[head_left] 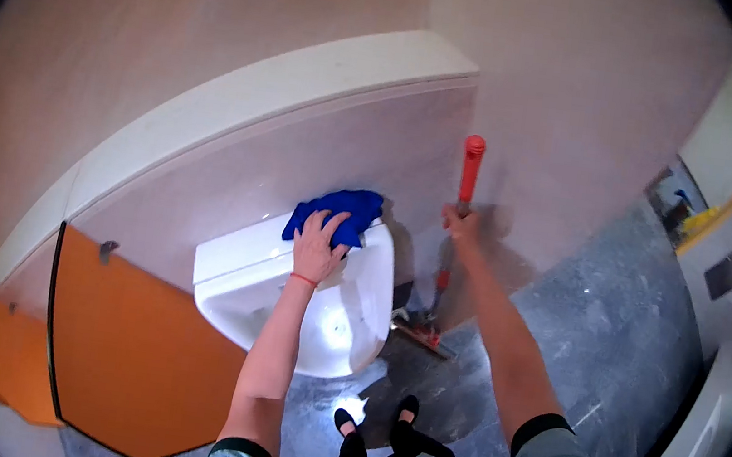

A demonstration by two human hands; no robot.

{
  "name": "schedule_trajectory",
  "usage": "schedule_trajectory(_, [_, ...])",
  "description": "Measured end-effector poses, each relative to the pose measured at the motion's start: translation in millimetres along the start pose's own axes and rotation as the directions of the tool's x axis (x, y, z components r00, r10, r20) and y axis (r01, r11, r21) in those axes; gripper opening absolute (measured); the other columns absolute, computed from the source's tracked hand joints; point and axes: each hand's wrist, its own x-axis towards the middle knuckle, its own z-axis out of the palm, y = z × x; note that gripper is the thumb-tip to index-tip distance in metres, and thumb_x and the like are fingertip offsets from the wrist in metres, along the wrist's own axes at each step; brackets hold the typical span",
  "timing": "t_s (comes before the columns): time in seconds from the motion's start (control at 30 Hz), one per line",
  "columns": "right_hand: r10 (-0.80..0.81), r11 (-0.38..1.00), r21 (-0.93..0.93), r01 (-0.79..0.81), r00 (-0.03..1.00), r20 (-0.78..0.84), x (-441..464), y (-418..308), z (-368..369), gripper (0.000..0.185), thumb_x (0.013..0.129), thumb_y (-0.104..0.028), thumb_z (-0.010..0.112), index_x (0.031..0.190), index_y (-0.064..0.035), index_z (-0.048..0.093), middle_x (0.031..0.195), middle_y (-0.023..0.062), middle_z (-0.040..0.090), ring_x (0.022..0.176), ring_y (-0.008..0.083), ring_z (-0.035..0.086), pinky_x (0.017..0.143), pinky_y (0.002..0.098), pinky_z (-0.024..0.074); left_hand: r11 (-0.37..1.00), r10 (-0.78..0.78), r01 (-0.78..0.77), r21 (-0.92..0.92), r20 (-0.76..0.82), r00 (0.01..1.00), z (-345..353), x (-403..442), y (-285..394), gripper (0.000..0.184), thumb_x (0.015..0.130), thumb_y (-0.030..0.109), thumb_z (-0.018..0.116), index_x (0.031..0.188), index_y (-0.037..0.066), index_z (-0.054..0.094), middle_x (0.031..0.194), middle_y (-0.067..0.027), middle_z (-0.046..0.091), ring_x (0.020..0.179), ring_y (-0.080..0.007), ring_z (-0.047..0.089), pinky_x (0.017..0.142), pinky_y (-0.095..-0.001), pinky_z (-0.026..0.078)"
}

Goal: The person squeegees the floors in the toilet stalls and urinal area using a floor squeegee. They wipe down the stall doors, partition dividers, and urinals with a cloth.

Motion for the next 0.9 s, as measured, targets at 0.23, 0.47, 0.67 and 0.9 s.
schedule_trajectory(0.23, [-0.088,0.713,-0.699,0.048,0.996,-0.021,-19,24,-48,0.054,0.08,-0.047,0.059,0.076,0.0072,0.063,0.088,0.0309,0.061,0.089,0.043,0.059,0.079,0.0484,0.0445,0.915,-0.36,0.393,0.09,-0.257,0.897,-33,-49,-88,0.053,0.069,0.025,0.069,0.12,0.027,0.055,0.122,-0.0094,0.048,0.117,-0.0301,0.044,0.095,-0.0576,0.031])
schedule_trajectory(0.47, [0.073,0.736,-0.675,-0.049,0.997,0.007,-21,11,-50,0.052,0.089,-0.041,0.049,0.081,0.0086,0.063,0.089,0.0321,0.06,0.089,0.0454,0.058,0.078,0.0507,0.0437,0.776,-0.514,0.607,0.173,-0.383,0.767,-3,-29,-40,0.05,0.07,0.028,0.066,0.118,0.025,0.055,0.118,-0.0088,0.049,0.116,-0.0293,0.044,0.094,-0.0582,0.031])
schedule_trajectory(0.67, [0.04,0.625,-0.78,0.03,0.997,0.07,-8,16,-37,0.051,0.095,-0.038,0.037,0.087,0.0039,0.064,0.092,0.0267,0.062,0.086,0.0441,0.06,0.077,0.0513,0.0463,0.98,-0.151,0.174,0.1,-0.2,0.968,37,-1,54,0.056,0.066,0.025,0.066,0.121,0.025,0.054,0.121,-0.0106,0.05,0.119,-0.0306,0.042,0.095,-0.0597,0.03])
schedule_trajectory(0.9, [0.08,0.484,-0.771,0.415,0.856,0.511,-34,-22,5,0.04,0.095,-0.027,0.033,0.095,0.001,0.062,0.105,0.0215,0.062,0.099,0.0399,0.058,0.086,0.0482,0.0455,0.985,-0.158,0.166,0.043,-0.143,0.977,-2,-24,6,0.062,0.062,0.02,0.072,0.121,0.026,0.053,0.12,-0.0091,0.049,0.117,-0.0282,0.043,0.091,-0.0569,0.034])
